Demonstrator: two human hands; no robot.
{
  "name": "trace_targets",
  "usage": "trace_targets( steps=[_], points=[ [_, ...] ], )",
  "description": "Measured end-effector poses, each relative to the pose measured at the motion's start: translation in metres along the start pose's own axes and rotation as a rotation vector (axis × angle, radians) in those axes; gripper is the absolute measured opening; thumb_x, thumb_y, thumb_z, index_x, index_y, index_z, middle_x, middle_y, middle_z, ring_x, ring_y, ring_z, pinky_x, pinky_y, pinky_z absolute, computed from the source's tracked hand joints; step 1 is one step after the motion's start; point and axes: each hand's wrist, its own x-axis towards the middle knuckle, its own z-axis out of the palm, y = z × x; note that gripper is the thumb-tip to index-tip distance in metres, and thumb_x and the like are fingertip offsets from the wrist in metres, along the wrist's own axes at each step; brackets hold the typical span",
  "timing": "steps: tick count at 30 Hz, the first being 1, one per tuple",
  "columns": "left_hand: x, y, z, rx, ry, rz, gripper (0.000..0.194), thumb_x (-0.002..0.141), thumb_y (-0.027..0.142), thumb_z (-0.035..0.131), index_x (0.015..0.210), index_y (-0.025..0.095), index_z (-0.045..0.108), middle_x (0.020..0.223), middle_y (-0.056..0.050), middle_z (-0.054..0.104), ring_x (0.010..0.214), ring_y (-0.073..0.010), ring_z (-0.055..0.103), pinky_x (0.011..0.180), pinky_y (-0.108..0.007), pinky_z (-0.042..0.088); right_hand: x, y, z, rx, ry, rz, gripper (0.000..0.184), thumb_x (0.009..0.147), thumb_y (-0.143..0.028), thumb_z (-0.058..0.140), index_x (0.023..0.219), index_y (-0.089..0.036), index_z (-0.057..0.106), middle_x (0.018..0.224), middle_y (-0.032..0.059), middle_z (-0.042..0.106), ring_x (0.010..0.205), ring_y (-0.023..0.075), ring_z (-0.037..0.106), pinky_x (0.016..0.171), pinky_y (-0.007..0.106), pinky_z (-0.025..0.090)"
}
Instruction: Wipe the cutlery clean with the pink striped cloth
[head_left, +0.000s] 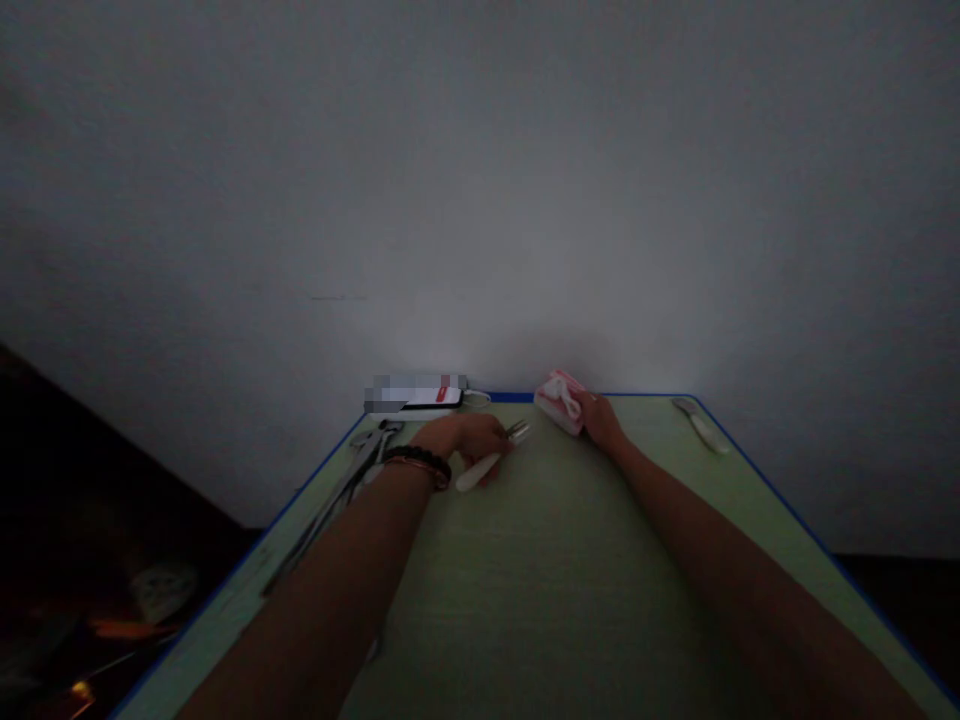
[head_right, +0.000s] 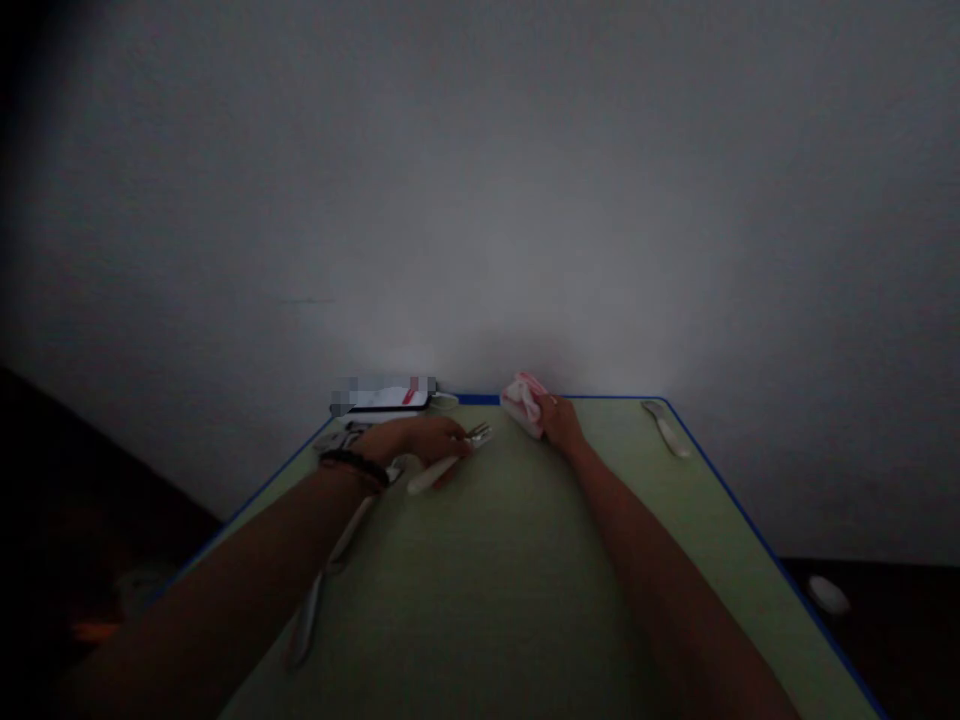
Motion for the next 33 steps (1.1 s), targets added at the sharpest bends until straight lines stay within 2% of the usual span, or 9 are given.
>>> trace_targets(
  steps=[4,7,11,14,18,25,29,33],
  points=[
    [0.000,-0.009,0.003,-0.085,0.081,0.044,0.030,0.076,0.044,0.047,0.079,0.016,0.058,0.055,0.000,0.054,0.039,-0.0102,0.046,0.040,-0.021,0.036,0.004,0.005,0.004,0.023,0.034,0.057,0.034,0.084,-0.026,0.035,0.094,-0.014,0.066,0.082,0.0088,0.069,0.077,0.0207,0.060,0.069,0.028,0.043],
    [0.001,-0.004,0.003,-0.124,0.077,0.084,0.026,0.076,0.038,0.048,0.075,0.013,0.056,0.051,0.002,0.049,0.036,-0.0087,0.041,0.037,-0.021,0.033,-0.002,0.005,0.003,0.024,0.087,0.124,0.034,0.084,-0.023,0.034,0.093,-0.013,0.065,0.084,0.0091,0.068,0.077,0.0204,0.060,0.069,0.028,0.043],
    [0.005,0.015,0.008,-0.199,0.040,0.176,0.021,0.076,0.030,0.046,0.076,0.013,0.058,0.054,0.000,0.054,0.041,-0.0102,0.048,0.041,-0.021,0.038,-0.015,0.000,-0.002,0.016,0.138,0.193,0.032,0.084,-0.021,0.034,0.094,-0.016,0.063,0.085,0.0068,0.068,0.079,0.0180,0.059,0.070,0.026,0.043],
    [0.005,0.022,0.015,-0.256,0.052,0.223,0.023,0.079,0.033,0.044,0.088,0.016,0.057,0.061,0.000,0.058,0.043,-0.0102,0.052,0.042,-0.020,0.039,-0.021,-0.007,-0.004,0.021,0.147,0.228,0.034,0.085,-0.022,0.031,0.091,-0.016,0.063,0.080,0.0064,0.068,0.073,0.0167,0.059,0.065,0.024,0.042],
    [0.006,0.012,0.018,-0.295,0.146,0.245,0.032,0.084,0.042,0.038,0.100,0.020,0.053,0.060,0.003,0.052,0.039,-0.0077,0.045,0.037,-0.018,0.033,-0.023,-0.017,-0.002,0.037,0.166,0.272,0.037,0.086,-0.026,0.029,0.084,-0.014,0.064,0.074,0.0087,0.066,0.070,0.0171,0.057,0.064,0.024,0.040],
    [0.011,-0.006,0.024,-0.317,0.243,0.306,0.031,0.088,0.036,0.029,0.097,0.015,0.050,0.066,0.001,0.053,0.046,-0.0078,0.048,0.040,-0.017,0.036,-0.025,-0.026,0.002,0.125,0.234,0.316,0.047,0.085,-0.043,0.027,0.084,-0.014,0.064,0.081,0.0085,0.066,0.071,0.0181,0.056,0.063,0.026,0.041],
    [0.010,-0.010,0.034,-0.352,0.294,0.351,0.036,0.090,0.040,0.023,0.110,0.016,0.041,0.078,-0.002,0.057,0.048,-0.0076,0.050,0.042,-0.017,0.037,-0.024,-0.028,0.001,0.185,0.279,0.308,0.048,0.084,-0.042,0.026,0.091,-0.013,0.064,0.087,0.0093,0.066,0.078,0.0197,0.056,0.069,0.028,0.042],
    [0.007,-0.014,0.038,-0.339,0.339,0.373,0.036,0.091,0.040,0.022,0.110,0.016,0.042,0.076,0.000,0.058,0.051,-0.0083,0.051,0.049,-0.019,0.040,-0.021,-0.029,0.002,0.254,0.278,0.292,0.044,0.081,-0.042,0.033,0.090,-0.013,0.065,0.086,0.0085,0.067,0.077,0.0200,0.056,0.069,0.028,0.041]
  ],
)
